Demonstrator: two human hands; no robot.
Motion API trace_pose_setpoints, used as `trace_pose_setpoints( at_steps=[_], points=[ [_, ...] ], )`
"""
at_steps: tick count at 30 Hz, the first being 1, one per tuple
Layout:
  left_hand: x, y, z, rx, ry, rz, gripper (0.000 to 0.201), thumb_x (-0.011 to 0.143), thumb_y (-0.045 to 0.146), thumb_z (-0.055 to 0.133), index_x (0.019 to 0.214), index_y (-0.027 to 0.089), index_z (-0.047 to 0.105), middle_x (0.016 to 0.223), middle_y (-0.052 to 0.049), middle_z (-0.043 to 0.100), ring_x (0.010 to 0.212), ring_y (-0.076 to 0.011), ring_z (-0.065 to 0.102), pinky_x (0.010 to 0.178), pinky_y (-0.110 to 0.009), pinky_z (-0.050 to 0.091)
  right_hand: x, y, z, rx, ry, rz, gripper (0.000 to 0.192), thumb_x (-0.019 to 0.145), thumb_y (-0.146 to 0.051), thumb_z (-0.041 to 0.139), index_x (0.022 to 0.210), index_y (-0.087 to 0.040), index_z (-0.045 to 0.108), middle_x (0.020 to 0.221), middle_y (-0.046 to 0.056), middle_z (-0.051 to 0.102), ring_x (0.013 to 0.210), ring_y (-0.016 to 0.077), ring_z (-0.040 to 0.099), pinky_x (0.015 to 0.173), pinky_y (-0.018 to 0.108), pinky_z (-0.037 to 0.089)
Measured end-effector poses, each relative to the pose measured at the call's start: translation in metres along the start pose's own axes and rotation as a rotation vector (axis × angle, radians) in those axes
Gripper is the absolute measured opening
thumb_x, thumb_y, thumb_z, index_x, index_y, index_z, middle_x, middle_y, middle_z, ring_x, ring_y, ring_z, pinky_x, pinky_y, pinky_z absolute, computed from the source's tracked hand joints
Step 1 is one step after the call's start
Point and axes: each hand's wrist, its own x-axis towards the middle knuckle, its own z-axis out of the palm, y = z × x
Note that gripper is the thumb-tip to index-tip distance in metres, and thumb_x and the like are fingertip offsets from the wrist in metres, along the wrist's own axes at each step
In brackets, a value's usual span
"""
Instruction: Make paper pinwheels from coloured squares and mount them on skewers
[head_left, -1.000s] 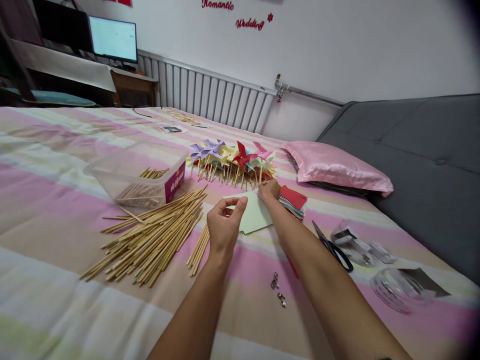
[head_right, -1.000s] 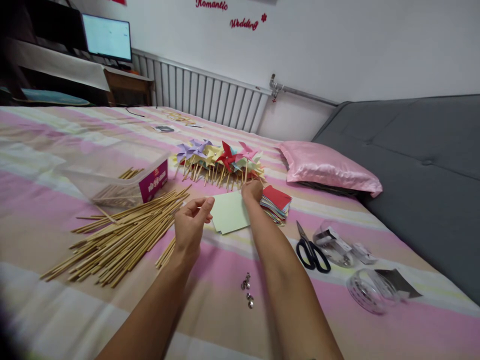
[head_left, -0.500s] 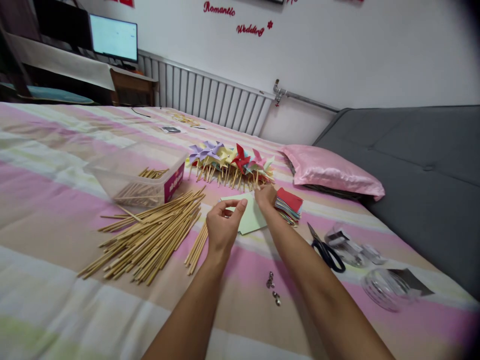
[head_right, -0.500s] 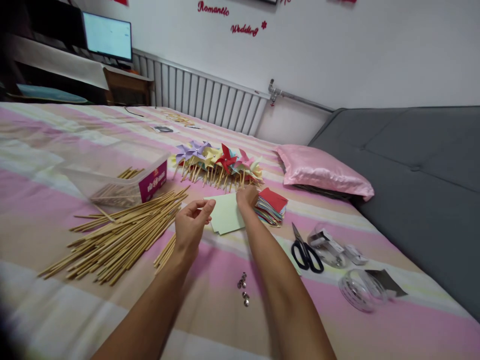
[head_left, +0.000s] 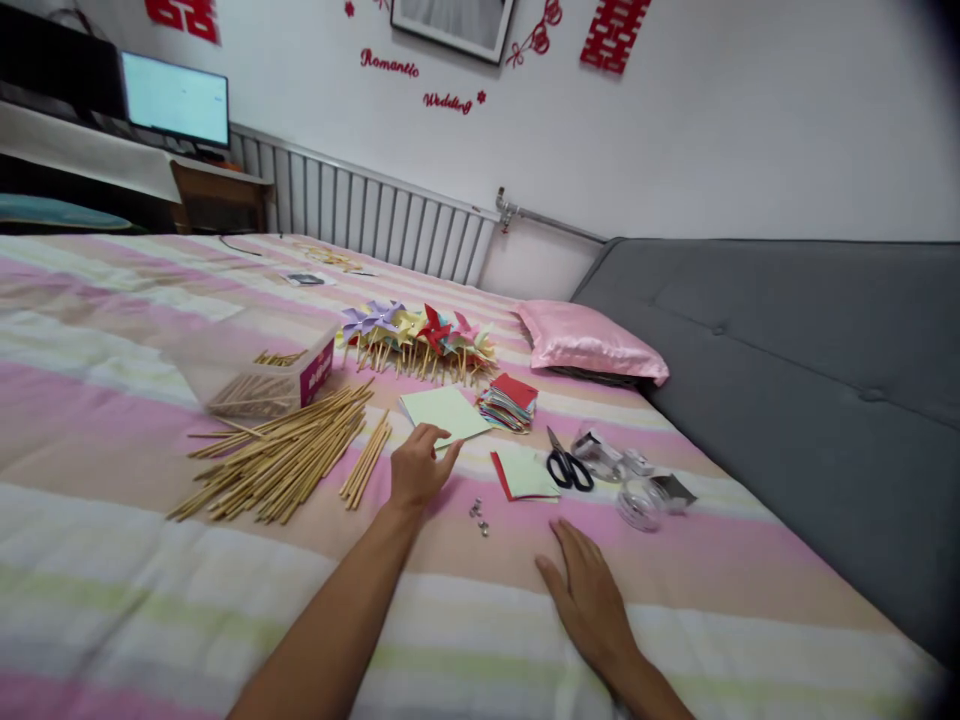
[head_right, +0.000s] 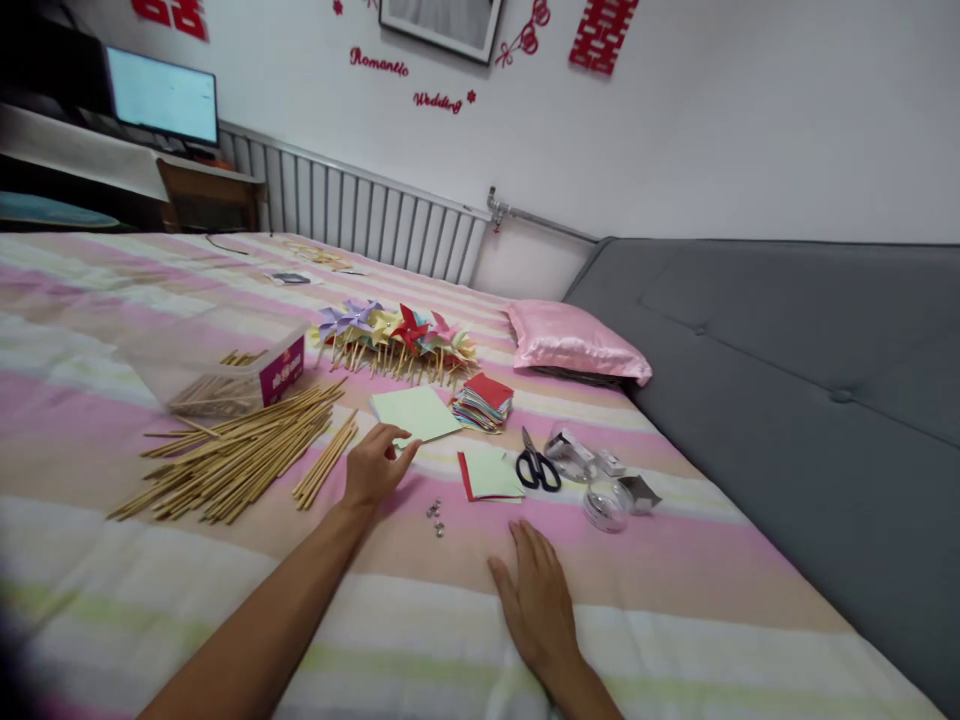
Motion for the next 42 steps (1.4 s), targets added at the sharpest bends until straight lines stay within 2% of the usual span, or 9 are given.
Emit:
trace_pose_setpoints(
  at_steps=[3,7,12,17,23,31,42],
  points=[
    [-0.022,0.006,-0.009,0.085,-0.018,-0.002,0.027,0.084,0.040,0.049,0.083,0.017,0.063,0.080,-0.004,0.063,0.059,-0.0126,0.053,0.062,-0.026,0.039,-0.016,0.002,0.003,-0.089,0.017,-0.024,0.053,0.088,-0.046,0.033,0.132,-0.018,0.043,0.138,0.008,0.043,0.128,0.0229,0.037,0.107,0.038,0.027],
    [-0.050,0.017,-0.028,0.188,-0.096,-0.018,0.028,0.085,0.039,0.046,0.086,0.016,0.062,0.085,-0.007,0.064,0.069,-0.0155,0.059,0.067,-0.027,0.042,-0.014,-0.010,0.000,-0.121,0.060,-0.010,0.054,0.089,-0.047,0.030,0.131,-0.015,0.044,0.135,0.010,0.046,0.125,0.0227,0.040,0.105,0.037,0.027],
    [-0.081,0.026,-0.049,0.252,-0.214,0.034,0.028,0.085,0.035,0.044,0.083,0.016,0.064,0.086,-0.009,0.067,0.081,-0.0204,0.061,0.076,-0.032,0.046,-0.019,-0.011,-0.004,-0.152,0.101,0.023,0.054,0.089,-0.046,0.032,0.129,-0.012,0.046,0.132,0.011,0.050,0.122,0.0221,0.042,0.104,0.033,0.025],
    [-0.107,0.031,-0.066,0.312,-0.297,0.093,0.034,0.087,0.029,0.039,0.103,0.015,0.064,0.110,-0.011,0.065,0.107,-0.0218,0.056,0.098,-0.037,0.039,-0.028,-0.014,-0.008,-0.140,0.145,0.080,0.052,0.090,-0.043,0.033,0.126,-0.010,0.048,0.129,0.013,0.052,0.120,0.0234,0.043,0.103,0.034,0.023],
    [-0.139,0.044,-0.081,0.404,-0.323,0.125,0.045,0.089,0.034,0.034,0.121,0.011,0.055,0.127,-0.013,0.054,0.123,-0.0245,0.044,0.105,-0.043,0.031,-0.036,-0.019,-0.012,-0.120,0.182,0.125,0.049,0.090,-0.042,0.035,0.123,-0.011,0.051,0.126,0.014,0.054,0.119,0.0240,0.044,0.102,0.035,0.023],
    [-0.146,0.048,-0.084,0.473,-0.312,0.152,0.049,0.090,0.036,0.031,0.123,0.008,0.053,0.129,-0.015,0.052,0.125,-0.0263,0.041,0.106,-0.043,0.030,-0.034,-0.018,-0.011,-0.109,0.232,0.136,0.045,0.090,-0.041,0.035,0.118,-0.012,0.055,0.121,0.013,0.058,0.114,0.0226,0.048,0.100,0.034,0.024],
    [-0.146,0.050,-0.084,0.523,-0.276,0.188,0.046,0.090,0.034,0.030,0.121,0.012,0.056,0.126,-0.012,0.056,0.122,-0.0247,0.045,0.104,-0.042,0.032,-0.032,-0.016,-0.011,-0.099,0.266,0.138,0.040,0.090,-0.038,0.036,0.111,-0.012,0.058,0.113,0.011,0.062,0.107,0.0210,0.052,0.097,0.032,0.027]
  ],
)
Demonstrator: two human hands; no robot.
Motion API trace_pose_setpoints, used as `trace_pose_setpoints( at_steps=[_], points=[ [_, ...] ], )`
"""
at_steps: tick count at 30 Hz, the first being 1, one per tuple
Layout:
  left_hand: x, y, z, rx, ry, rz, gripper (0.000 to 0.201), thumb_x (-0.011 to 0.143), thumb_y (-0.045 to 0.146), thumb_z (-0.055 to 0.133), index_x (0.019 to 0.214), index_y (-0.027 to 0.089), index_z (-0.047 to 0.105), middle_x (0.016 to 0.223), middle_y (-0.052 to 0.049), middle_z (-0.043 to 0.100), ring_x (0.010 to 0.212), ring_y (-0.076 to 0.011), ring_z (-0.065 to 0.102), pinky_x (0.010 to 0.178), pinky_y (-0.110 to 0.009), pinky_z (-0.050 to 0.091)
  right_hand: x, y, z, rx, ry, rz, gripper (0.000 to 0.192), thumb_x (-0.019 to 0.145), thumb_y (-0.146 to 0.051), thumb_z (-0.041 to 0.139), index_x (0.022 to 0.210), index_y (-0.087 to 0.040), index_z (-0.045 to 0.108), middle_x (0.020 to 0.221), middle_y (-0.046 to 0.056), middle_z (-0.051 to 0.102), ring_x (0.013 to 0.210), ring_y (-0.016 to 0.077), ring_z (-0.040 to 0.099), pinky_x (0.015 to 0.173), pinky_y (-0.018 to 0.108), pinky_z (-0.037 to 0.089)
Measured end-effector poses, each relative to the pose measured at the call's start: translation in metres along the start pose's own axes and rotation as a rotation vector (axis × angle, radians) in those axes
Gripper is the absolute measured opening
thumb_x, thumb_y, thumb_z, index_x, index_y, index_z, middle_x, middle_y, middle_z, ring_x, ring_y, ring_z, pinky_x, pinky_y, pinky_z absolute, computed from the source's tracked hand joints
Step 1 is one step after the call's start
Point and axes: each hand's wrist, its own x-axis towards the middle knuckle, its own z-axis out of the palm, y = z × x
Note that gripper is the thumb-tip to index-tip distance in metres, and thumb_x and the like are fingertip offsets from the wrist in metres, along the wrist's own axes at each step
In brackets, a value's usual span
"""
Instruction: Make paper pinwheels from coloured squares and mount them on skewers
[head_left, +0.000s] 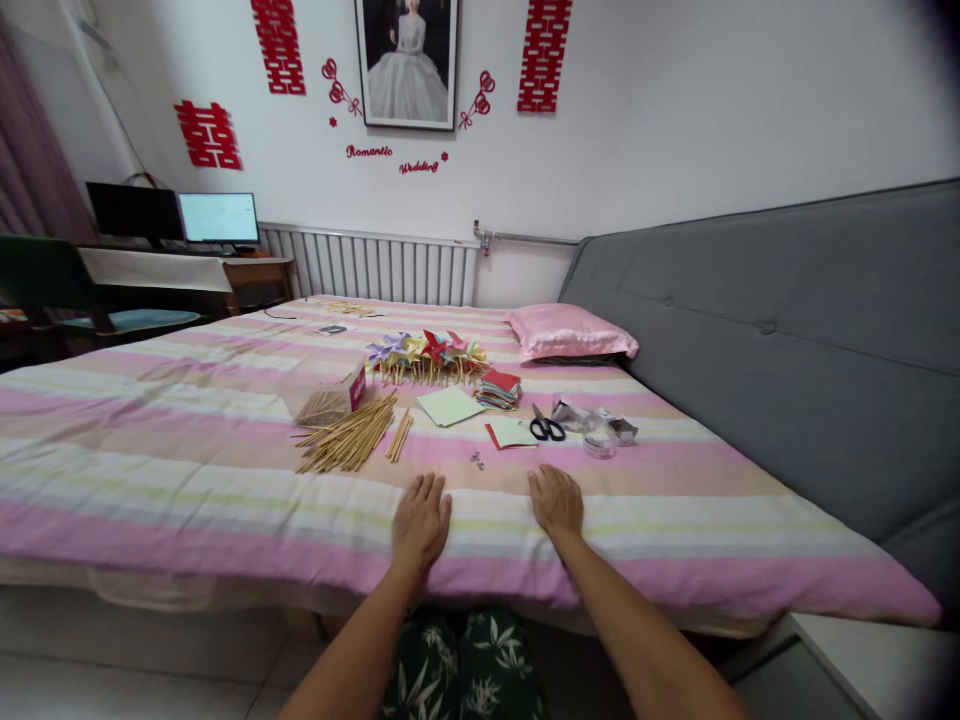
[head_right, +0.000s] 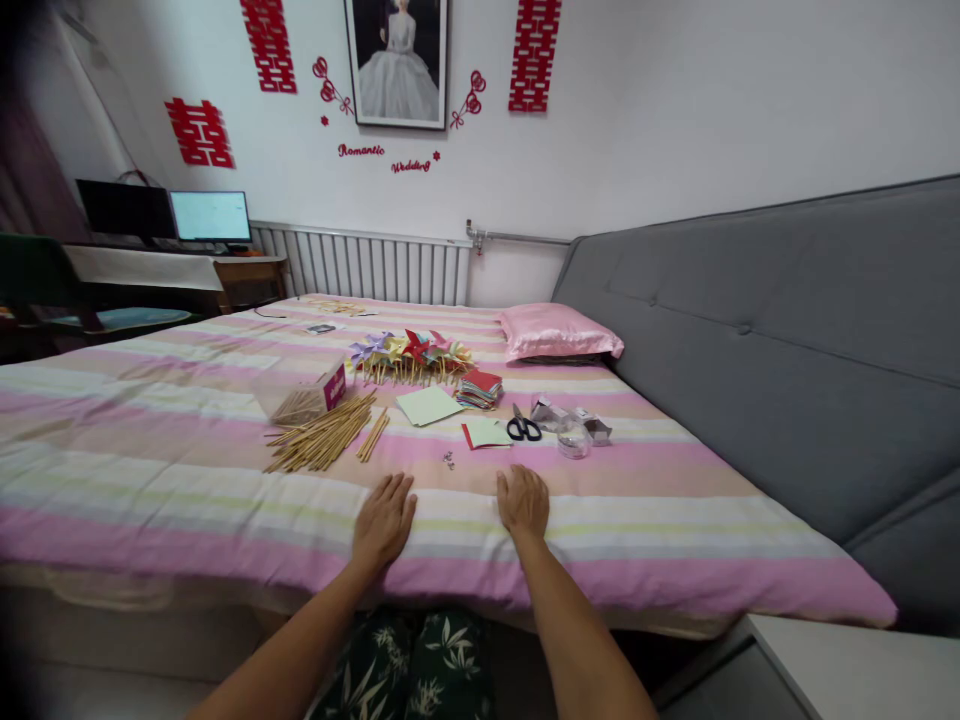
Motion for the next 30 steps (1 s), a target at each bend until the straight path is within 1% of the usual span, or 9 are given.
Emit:
trace_pose_setpoints(
  at_steps=[8,17,26,30],
  points=[
    [0.0001,-0.0012,0.0025,-0.029,-0.002,0.003,0.046,0.090,0.034,0.030,0.121,0.011,0.055,0.126,-0.013,0.056,0.122,-0.0252,0.045,0.104,-0.044,0.031,-0.0002,0.0008,0.0000,0.000,-0.001,-0.001,0.038,0.089,-0.036,0.038,0.110,-0.012,0.059,0.112,0.012,0.062,0.106,0.0209,0.052,0.096,0.031,0.028],
    [-0.0008,-0.0005,0.0011,-0.028,-0.006,-0.002,0.048,0.091,0.034,0.030,0.121,0.008,0.055,0.126,-0.015,0.055,0.123,-0.0257,0.044,0.105,-0.042,0.030,-0.0010,0.0014,0.0003,-0.006,0.005,-0.010,0.038,0.090,-0.034,0.036,0.110,-0.012,0.059,0.112,0.011,0.063,0.106,0.0207,0.052,0.096,0.030,0.027],
    [-0.0011,-0.0016,0.0032,-0.015,-0.001,-0.013,0.047,0.091,0.035,0.031,0.121,0.009,0.056,0.125,-0.014,0.056,0.123,-0.0264,0.044,0.104,-0.042,0.033,-0.0009,0.0040,0.0044,0.002,0.014,-0.023,0.037,0.089,-0.034,0.038,0.109,-0.012,0.059,0.111,0.011,0.063,0.104,0.0202,0.052,0.095,0.030,0.028],
    [-0.0016,-0.0009,0.0040,-0.055,0.016,-0.029,0.045,0.090,0.034,0.034,0.120,0.011,0.056,0.125,-0.014,0.056,0.122,-0.0267,0.045,0.103,-0.044,0.034,-0.0011,0.0047,0.0049,0.008,0.021,-0.027,0.036,0.089,-0.034,0.038,0.108,-0.012,0.060,0.111,0.011,0.063,0.104,0.0201,0.052,0.094,0.029,0.028]
  ],
)
